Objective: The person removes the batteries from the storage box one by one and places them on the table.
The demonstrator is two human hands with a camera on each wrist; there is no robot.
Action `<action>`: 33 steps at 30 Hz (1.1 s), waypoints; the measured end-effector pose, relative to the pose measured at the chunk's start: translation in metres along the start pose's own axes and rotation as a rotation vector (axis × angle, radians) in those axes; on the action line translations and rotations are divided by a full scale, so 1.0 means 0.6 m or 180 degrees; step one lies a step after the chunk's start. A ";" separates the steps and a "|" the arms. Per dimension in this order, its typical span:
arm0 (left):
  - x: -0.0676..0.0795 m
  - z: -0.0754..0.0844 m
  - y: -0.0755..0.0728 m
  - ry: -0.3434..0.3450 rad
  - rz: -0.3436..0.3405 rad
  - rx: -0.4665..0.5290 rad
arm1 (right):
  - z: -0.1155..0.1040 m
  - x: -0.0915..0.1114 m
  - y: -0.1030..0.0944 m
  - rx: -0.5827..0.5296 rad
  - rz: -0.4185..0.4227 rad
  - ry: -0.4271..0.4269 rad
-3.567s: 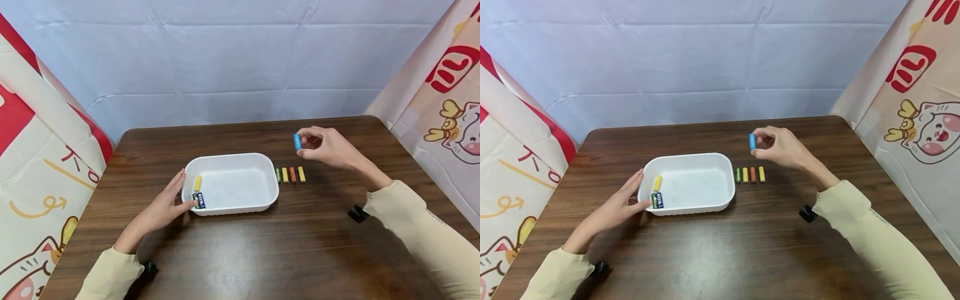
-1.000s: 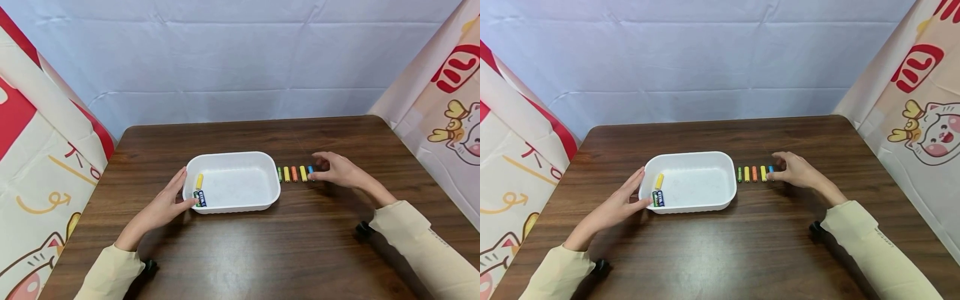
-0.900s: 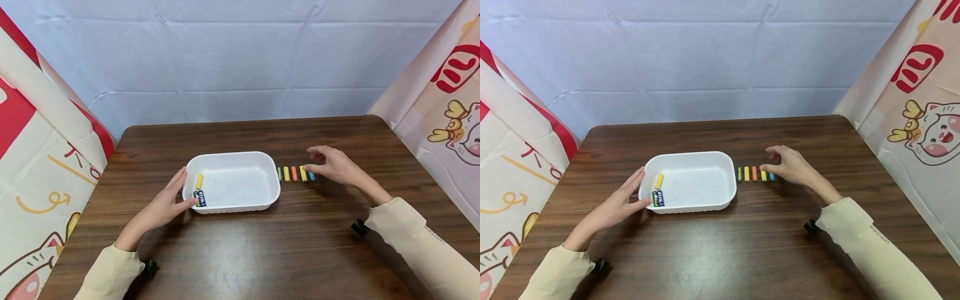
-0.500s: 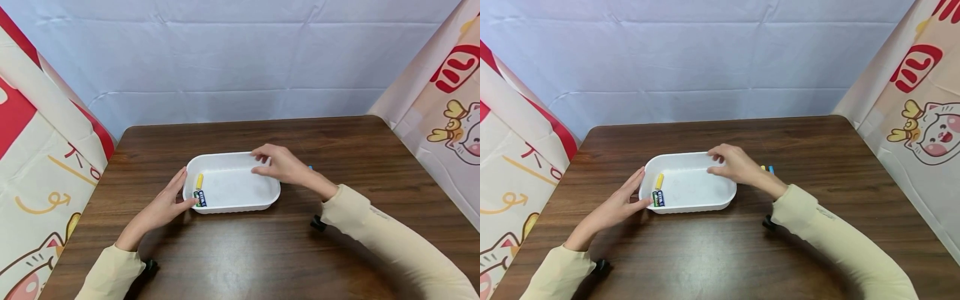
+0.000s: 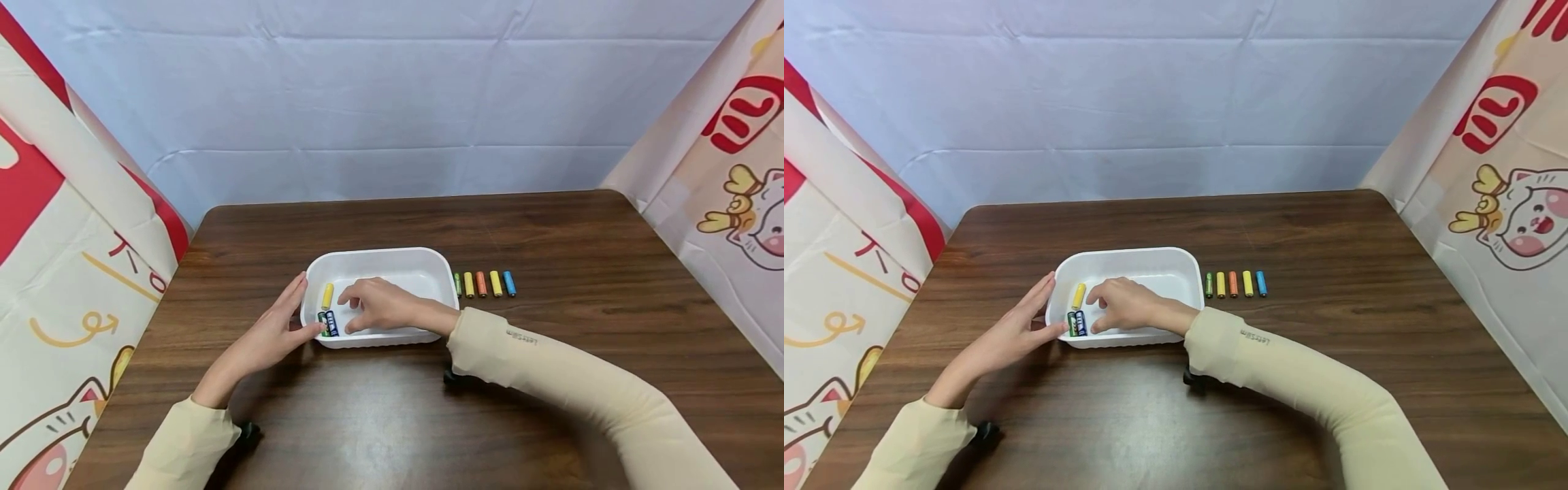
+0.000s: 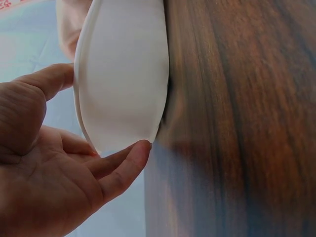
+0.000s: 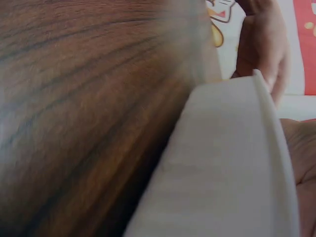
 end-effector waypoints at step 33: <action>-0.001 0.002 -0.001 0.0021 -0.0022 -0.0063 | 0.005 -0.039 0.045 0.0607 -0.0012 0.0101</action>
Point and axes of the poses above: each hand's wrist, its own x-axis away from the middle knuckle, its own y-axis out of the palm, z = x × y, the point moved 9 cm from there along -x, towards the middle knuckle, and after that the axes turned 9 degrees about -x, right-handed, at the moved point
